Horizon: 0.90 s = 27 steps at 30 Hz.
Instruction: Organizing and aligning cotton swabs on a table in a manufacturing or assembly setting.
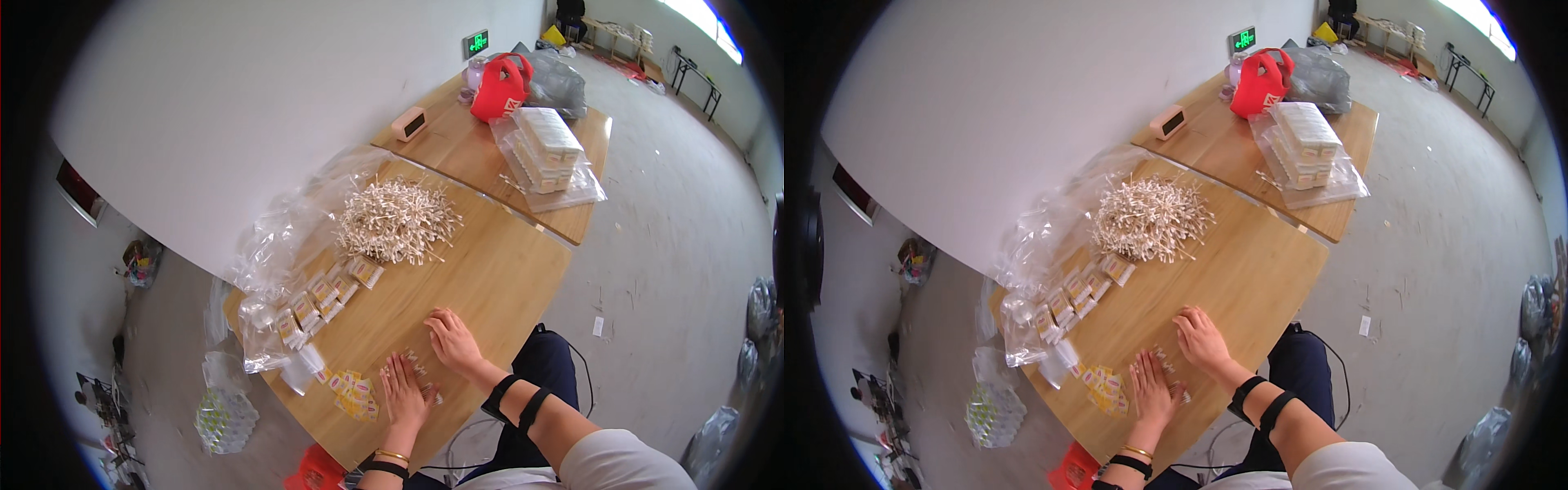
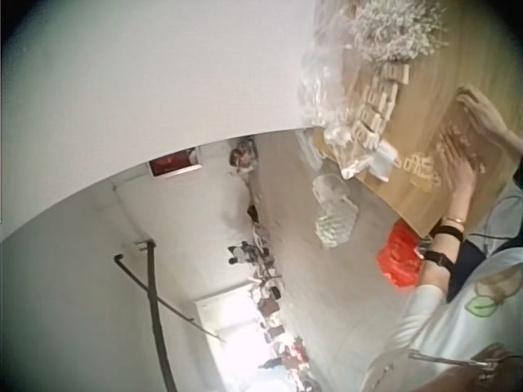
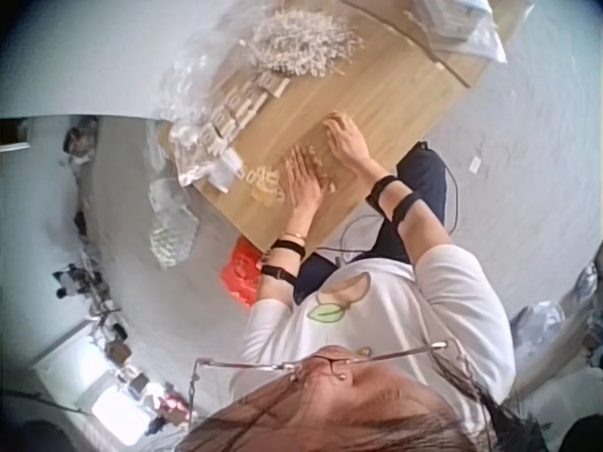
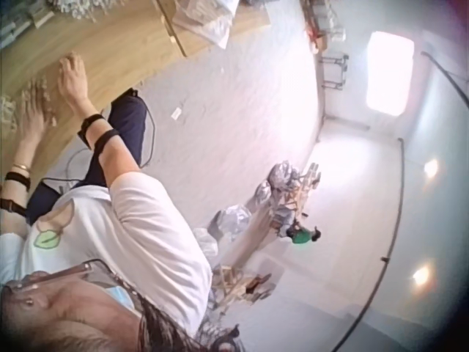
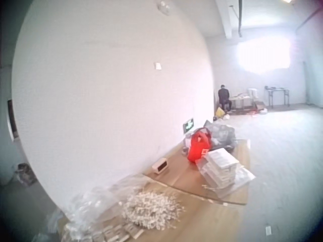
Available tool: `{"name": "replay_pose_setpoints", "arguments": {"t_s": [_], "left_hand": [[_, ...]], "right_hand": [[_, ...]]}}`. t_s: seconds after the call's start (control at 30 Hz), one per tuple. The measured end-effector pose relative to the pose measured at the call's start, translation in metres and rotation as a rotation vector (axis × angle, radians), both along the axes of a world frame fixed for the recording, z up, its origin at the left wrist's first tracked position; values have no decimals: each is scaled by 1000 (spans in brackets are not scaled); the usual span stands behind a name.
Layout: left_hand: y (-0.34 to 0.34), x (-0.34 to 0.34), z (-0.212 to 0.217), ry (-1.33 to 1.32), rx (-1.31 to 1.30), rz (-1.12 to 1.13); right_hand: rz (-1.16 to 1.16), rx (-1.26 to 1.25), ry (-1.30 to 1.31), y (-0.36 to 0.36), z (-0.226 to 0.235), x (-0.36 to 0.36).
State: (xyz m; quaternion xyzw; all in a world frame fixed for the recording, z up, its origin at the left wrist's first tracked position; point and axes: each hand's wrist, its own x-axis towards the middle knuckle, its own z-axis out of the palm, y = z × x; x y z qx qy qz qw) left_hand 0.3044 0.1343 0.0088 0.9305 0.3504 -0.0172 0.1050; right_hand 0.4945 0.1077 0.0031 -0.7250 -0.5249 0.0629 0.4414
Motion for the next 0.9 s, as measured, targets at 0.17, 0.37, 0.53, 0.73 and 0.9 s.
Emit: {"name": "replay_pose_setpoints", "arguments": {"t_s": [0.17,0.37,0.53,0.73,0.9], "left_hand": [[0,-5,1,40,21,-16],[14,-13,7,-466,-105,192],[24,-17,-10,-757,-325,324],[33,4,-22,-903,-444,305],[32,-3,-11,-919,-444,261]], "right_hand": [[-4,-8,-42,0,3,-4],[40,16,182,-4,2,1],[141,78,410,7,-1,-25],[262,40,501,25,4,-69],[191,204,531,23,-2,-63]]}}
